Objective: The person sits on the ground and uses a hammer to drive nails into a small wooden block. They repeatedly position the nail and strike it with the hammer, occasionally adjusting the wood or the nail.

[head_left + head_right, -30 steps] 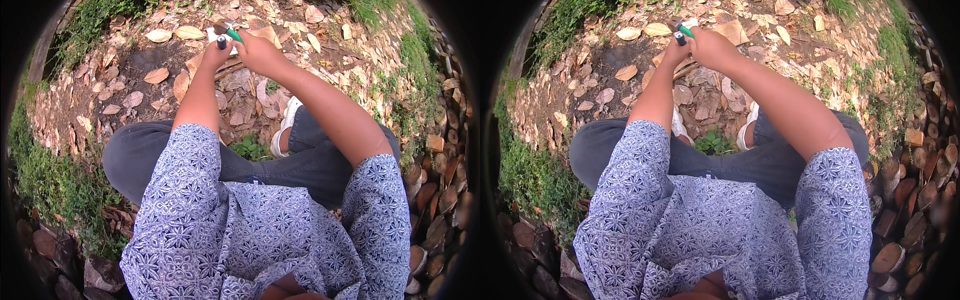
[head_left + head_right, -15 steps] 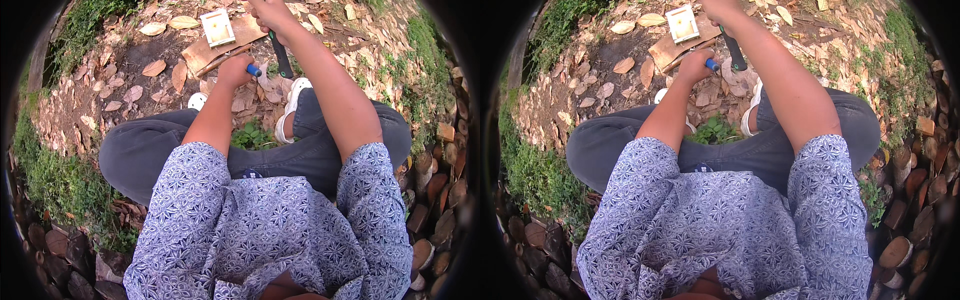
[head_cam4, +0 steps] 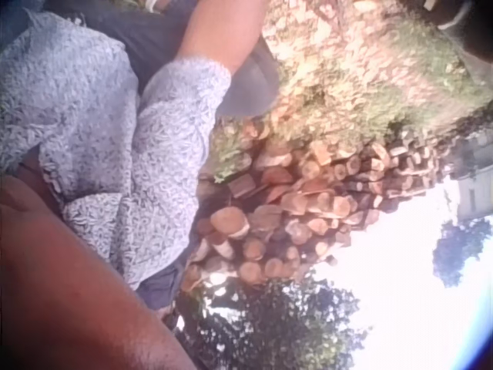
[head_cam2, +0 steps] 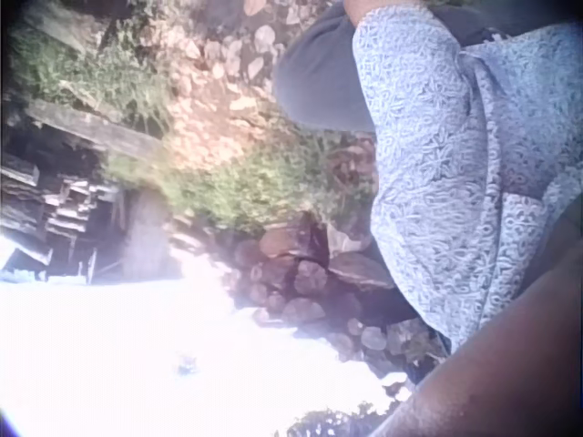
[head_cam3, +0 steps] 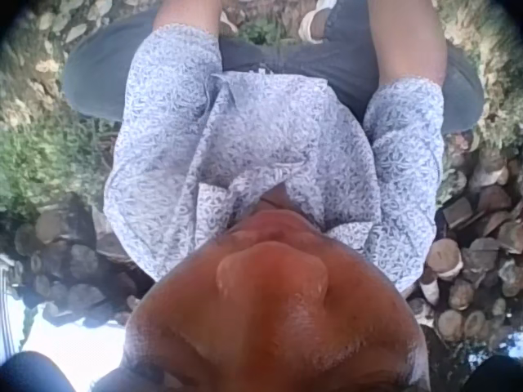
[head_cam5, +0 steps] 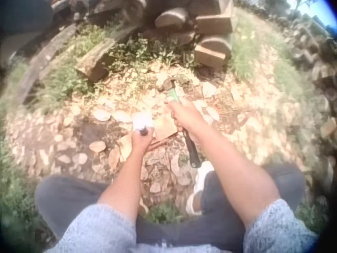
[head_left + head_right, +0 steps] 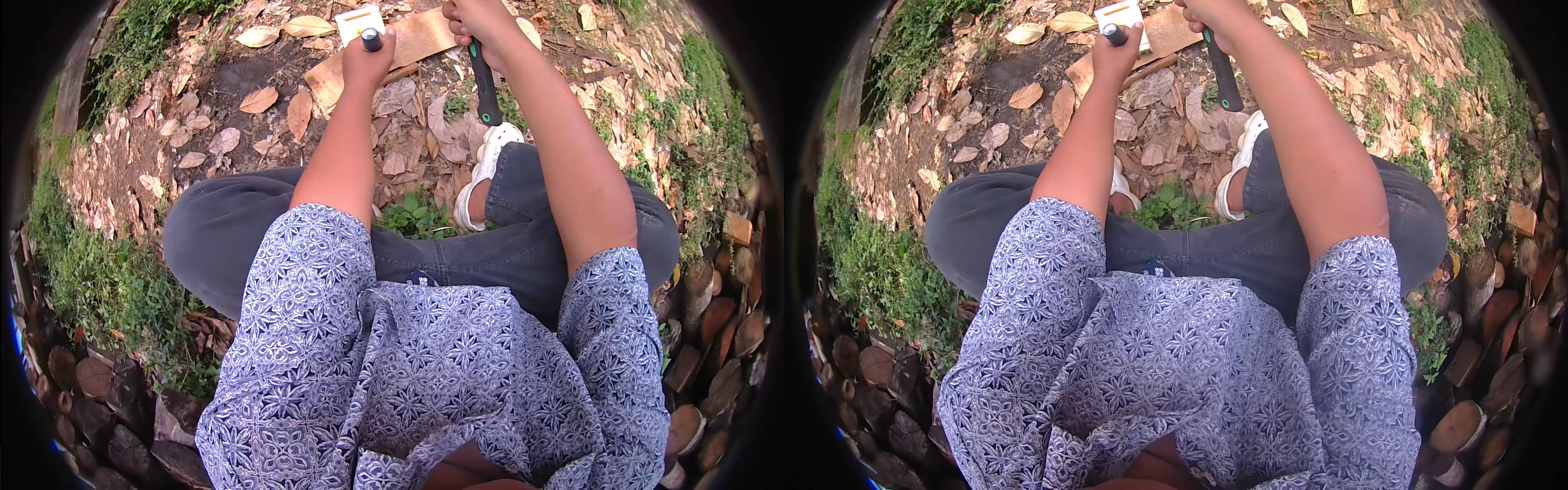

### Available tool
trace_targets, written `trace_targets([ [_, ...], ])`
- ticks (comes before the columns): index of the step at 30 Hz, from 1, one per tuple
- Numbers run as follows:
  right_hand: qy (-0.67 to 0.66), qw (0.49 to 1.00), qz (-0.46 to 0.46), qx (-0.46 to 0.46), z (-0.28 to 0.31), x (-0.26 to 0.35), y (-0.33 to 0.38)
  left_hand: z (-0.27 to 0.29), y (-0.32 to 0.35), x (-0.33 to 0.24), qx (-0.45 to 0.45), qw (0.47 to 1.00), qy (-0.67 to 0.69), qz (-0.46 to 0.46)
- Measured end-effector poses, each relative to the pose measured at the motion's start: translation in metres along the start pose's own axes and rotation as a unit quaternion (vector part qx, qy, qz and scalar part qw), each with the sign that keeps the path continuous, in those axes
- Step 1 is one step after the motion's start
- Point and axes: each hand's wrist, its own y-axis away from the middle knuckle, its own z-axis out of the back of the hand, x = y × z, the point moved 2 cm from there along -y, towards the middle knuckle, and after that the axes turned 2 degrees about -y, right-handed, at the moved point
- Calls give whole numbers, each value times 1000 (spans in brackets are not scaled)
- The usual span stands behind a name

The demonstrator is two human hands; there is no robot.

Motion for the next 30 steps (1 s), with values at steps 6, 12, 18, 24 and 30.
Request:
trace_targets([
  [6, -29, 1000, -5, 3, -3, 6, -4, 12, -8, 20, -35, 994, 103, -12],
  [12, 113, 993, 22, 7, 6, -54, -27, 10, 0, 25, 3, 989, 71, 128],
  [18, 283, 949, -139, 35, 30, -147, -30, 7, 21, 39, 100, 870, 309, 371],
  [24, 289, 945, -133, 76, 21, -168, -15, 0, 29, 62, 165, 800, 438, 376],
  [30, 241, 955, -75, 157, -5, -152, -16, -11, 20, 39, 239, 826, 389, 332],
])
